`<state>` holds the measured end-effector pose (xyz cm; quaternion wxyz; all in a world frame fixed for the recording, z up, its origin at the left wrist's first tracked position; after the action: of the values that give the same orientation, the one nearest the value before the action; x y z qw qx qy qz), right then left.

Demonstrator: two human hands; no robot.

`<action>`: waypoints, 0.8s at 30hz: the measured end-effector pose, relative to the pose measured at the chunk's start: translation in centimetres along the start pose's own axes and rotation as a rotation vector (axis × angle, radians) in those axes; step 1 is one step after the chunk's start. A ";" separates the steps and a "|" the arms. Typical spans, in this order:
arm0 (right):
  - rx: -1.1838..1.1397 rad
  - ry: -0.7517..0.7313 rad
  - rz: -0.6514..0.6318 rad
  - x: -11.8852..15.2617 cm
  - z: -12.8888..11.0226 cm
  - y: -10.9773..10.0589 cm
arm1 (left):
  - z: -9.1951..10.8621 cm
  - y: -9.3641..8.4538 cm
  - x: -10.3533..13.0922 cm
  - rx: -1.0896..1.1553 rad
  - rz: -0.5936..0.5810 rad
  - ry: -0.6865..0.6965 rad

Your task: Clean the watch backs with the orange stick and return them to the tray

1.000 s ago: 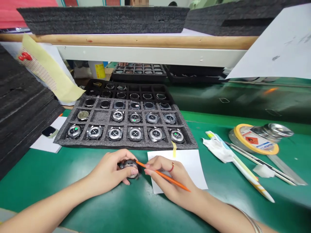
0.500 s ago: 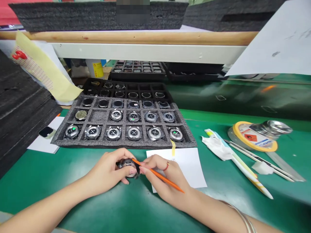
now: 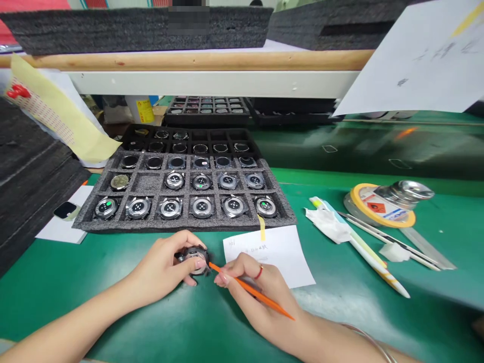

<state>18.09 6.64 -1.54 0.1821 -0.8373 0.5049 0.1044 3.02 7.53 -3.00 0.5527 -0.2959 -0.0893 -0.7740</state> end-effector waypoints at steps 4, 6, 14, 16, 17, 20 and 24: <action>-0.045 0.075 0.014 0.1 0.7 0.0 | 0.0 -0.2 0.2 0.016 0.009 0.002; -0.054 0.101 0.008 0.2 0.9 0.1 | 0.0 -0.2 0.2 0.018 0.013 0.003; 0.017 0.134 -0.060 0.4 0.7 0.6 | 0.1 -0.1 -0.1 0.021 -0.001 0.003; 0.024 0.137 -0.079 0.3 0.5 0.7 | 0.1 -0.1 0.0 0.019 0.001 0.006; 0.028 0.140 -0.089 0.2 0.4 0.8 | 0.1 -0.1 0.0 0.018 0.003 0.007; 0.035 0.155 -0.107 0.1 0.4 0.9 | 0.2 0.0 0.0 0.015 -0.002 0.002; 0.024 0.149 -0.112 -0.1 0.4 1.3 | 0.3 0.0 0.0 0.007 0.004 -0.007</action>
<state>16.84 6.37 -2.16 0.1593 -0.8673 0.4708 0.0254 3.10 7.64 -2.76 0.5550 -0.2968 -0.0936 -0.7714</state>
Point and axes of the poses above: each hand's wrist, its own x-axis away from the middle knuckle, its own y-axis out of the palm, z = x × y, the point moved 9 cm from there along -x, towards the middle knuckle, and after that the axes turned 15 degrees about -y, right-handed, at the moved point
